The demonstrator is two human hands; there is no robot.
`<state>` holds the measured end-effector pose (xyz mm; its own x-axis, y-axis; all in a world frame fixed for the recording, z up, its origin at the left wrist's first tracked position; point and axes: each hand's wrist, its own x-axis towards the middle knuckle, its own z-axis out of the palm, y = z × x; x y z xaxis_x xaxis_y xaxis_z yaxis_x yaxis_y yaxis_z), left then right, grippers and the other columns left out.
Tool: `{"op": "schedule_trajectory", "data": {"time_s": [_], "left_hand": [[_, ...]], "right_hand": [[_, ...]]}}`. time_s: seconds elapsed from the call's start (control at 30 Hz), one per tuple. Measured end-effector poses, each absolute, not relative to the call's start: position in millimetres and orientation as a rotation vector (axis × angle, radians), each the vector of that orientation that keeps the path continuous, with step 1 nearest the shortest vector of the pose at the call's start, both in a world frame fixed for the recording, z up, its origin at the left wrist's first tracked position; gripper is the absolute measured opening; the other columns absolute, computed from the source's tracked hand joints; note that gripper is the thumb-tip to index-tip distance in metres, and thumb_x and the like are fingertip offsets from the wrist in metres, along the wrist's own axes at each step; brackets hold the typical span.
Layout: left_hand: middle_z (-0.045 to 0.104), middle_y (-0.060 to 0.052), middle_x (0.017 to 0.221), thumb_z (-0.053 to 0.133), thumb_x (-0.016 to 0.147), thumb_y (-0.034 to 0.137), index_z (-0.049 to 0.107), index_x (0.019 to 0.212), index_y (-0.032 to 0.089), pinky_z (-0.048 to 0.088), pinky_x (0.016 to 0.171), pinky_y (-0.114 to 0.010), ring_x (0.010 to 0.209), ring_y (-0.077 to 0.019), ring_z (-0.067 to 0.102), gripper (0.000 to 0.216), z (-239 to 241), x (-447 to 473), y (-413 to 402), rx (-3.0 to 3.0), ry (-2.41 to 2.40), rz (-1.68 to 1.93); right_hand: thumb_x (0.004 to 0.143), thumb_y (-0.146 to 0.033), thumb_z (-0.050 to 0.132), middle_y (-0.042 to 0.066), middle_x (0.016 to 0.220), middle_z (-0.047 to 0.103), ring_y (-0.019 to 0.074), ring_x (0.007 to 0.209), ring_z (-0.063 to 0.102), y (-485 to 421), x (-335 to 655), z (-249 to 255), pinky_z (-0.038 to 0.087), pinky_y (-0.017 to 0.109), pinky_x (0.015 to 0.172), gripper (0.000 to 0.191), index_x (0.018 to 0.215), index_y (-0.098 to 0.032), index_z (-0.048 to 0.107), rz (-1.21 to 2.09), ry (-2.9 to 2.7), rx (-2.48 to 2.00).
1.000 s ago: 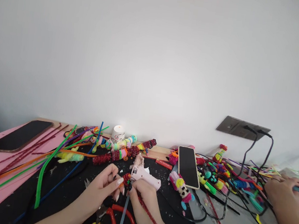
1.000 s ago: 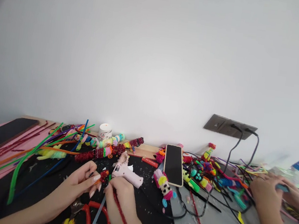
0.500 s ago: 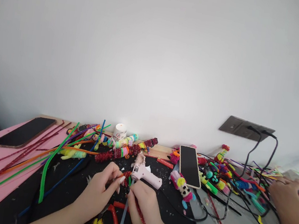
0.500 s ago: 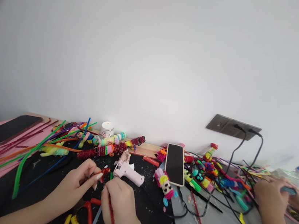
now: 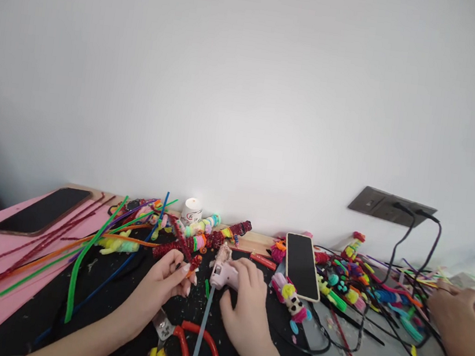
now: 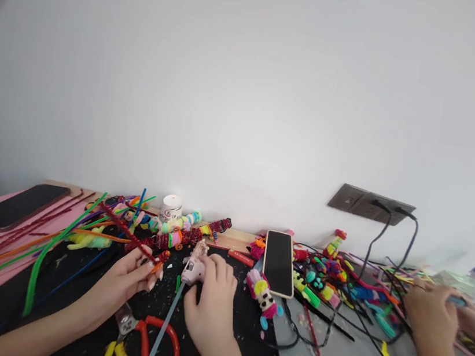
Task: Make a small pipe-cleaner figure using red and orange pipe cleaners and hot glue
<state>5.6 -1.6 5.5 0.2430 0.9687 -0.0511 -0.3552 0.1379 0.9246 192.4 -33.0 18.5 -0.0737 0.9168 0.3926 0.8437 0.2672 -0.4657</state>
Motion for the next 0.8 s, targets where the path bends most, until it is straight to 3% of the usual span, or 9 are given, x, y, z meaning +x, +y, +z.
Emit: {"op": "schedule_trajectory", "data": {"time_s": [0.07, 0.2, 0.5, 0.67, 0.8], "left_hand": [[0.063, 0.003, 0.067, 0.072, 0.074, 0.04, 0.037, 0.076, 0.022, 0.04, 0.056, -0.021, 0.055, -0.0085, 0.05, 0.039, 6.8, 5.6, -2.1, 0.873, 0.783, 1.113], [0.062, 0.004, 0.068, 0.07, 0.077, 0.037, 0.038, 0.078, 0.021, 0.039, 0.055, -0.02, 0.053, -0.0063, 0.047, 0.036, 6.3, 4.8, -4.4, 0.792, 0.728, 1.088], [0.06, 0.007, 0.064, 0.069, 0.076, 0.041, 0.037, 0.08, 0.021, 0.032, 0.049, -0.018, 0.045, -0.0044, 0.043, 0.038, 5.6, 3.9, -2.9, 0.803, 0.771, 1.125], [0.057, 0.008, 0.06, 0.067, 0.075, 0.043, 0.035, 0.078, 0.022, 0.032, 0.047, -0.019, 0.041, -0.0038, 0.039, 0.038, 8.8, 5.8, -2.1, 0.832, 0.81, 1.187], [0.053, 0.01, 0.057, 0.066, 0.076, 0.044, 0.035, 0.077, 0.022, 0.03, 0.045, -0.018, 0.039, -0.0032, 0.035, 0.038, 10.7, 6.5, -2.8, 0.833, 0.862, 1.214]], "right_hand": [[0.066, -0.007, 0.048, 0.012, 0.125, 0.05, 0.0316, 0.11, 0.046, -28.7, 196.4, 13.4, 0.037, 0.045, 0.088, 0.056, 0.121, -0.019, 0.052, 0.115, -1.869, -1.807], [0.067, -0.01, 0.047, 0.013, 0.114, 0.058, 0.0321, 0.103, 0.051, -22.6, 200.7, 6.5, 0.038, 0.044, 0.084, 0.054, 0.12, -0.017, 0.054, 0.136, -1.882, -2.015], [0.064, -0.011, 0.053, 0.013, 0.109, 0.065, 0.0327, 0.1, 0.057, -16.9, 207.7, -1.4, 0.043, 0.043, 0.085, 0.05, 0.113, -0.017, 0.059, 0.225, -1.775, -1.769], [0.074, -0.017, 0.053, 0.007, 0.095, 0.069, 0.023, 0.08, 0.064, -16.5, 204.9, 6.2, 0.05, 0.032, 0.072, 0.033, 0.107, -0.017, 0.061, 0.478, -1.65, -1.503], [0.081, -0.021, 0.052, 0.002, 0.08, 0.069, 0.0177, 0.067, 0.06, -21.2, 202.8, 9.0, 0.049, 0.026, 0.062, 0.023, 0.1, -0.017, 0.064, 0.563, -1.693, -1.316]]}}
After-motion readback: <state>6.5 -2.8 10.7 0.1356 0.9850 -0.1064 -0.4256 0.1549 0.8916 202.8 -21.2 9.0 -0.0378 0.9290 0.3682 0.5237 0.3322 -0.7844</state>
